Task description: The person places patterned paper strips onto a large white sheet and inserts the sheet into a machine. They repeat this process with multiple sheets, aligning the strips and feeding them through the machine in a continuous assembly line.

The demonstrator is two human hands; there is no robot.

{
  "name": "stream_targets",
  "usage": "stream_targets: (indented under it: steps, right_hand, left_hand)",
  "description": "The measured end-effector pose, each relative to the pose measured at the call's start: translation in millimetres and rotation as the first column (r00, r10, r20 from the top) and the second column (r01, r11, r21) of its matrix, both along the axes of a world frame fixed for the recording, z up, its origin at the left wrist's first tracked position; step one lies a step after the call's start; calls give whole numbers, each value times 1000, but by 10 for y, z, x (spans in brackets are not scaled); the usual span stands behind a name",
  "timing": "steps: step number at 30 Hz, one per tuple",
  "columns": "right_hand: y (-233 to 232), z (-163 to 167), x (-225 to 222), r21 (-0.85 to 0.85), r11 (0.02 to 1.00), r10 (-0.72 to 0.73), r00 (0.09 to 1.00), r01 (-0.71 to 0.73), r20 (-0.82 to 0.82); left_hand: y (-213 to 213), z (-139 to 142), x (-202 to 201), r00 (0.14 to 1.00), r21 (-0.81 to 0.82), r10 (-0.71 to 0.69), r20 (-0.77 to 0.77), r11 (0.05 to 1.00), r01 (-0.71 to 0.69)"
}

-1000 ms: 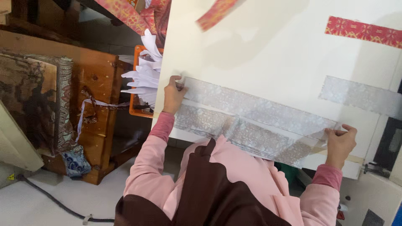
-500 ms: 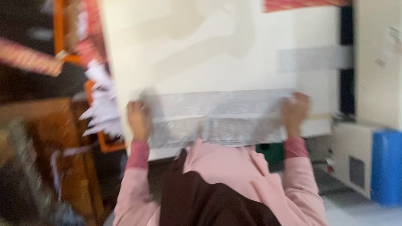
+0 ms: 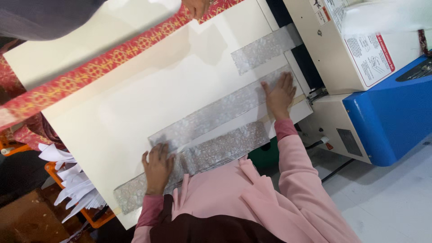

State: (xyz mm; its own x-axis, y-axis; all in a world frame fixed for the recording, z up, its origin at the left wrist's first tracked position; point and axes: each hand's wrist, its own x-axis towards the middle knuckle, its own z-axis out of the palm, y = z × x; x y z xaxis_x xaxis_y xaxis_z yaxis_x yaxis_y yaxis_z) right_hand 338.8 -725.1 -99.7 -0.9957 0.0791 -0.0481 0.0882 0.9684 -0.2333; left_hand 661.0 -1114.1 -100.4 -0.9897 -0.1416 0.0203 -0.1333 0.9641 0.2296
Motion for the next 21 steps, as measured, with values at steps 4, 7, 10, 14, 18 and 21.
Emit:
stream_targets:
  steps: [4, 7, 10, 14, 18, 21]
  right_hand:
    - [212, 41, -183, -16, 999, -45, 999, 45, 3]
    - [291, 68, -329, 11, 995, -94, 995, 94, 23]
    - [343, 96, -469, 33, 992, -120, 992, 118, 46]
    - [330, 91, -520, 60, 991, -123, 992, 121, 41]
    - [260, 46, -510, 28, 993, -113, 991, 111, 70]
    - [267, 14, -597, 43, 988, -150, 987, 148, 59]
  left_hand:
    - [250, 89, -291, 998, 35, -52, 24, 998, 51]
    - [367, 115, -464, 996, 44, -81, 39, 996, 79]
    - [452, 115, -579, 994, 62, -103, 37, 993, 101]
    - [508, 104, -662, 993, 89, -113, 44, 990, 109]
    - [526, 96, -728, 990, 79, -142, 18, 987, 140]
    - [585, 87, -791, 987, 90, -162, 6, 983, 161]
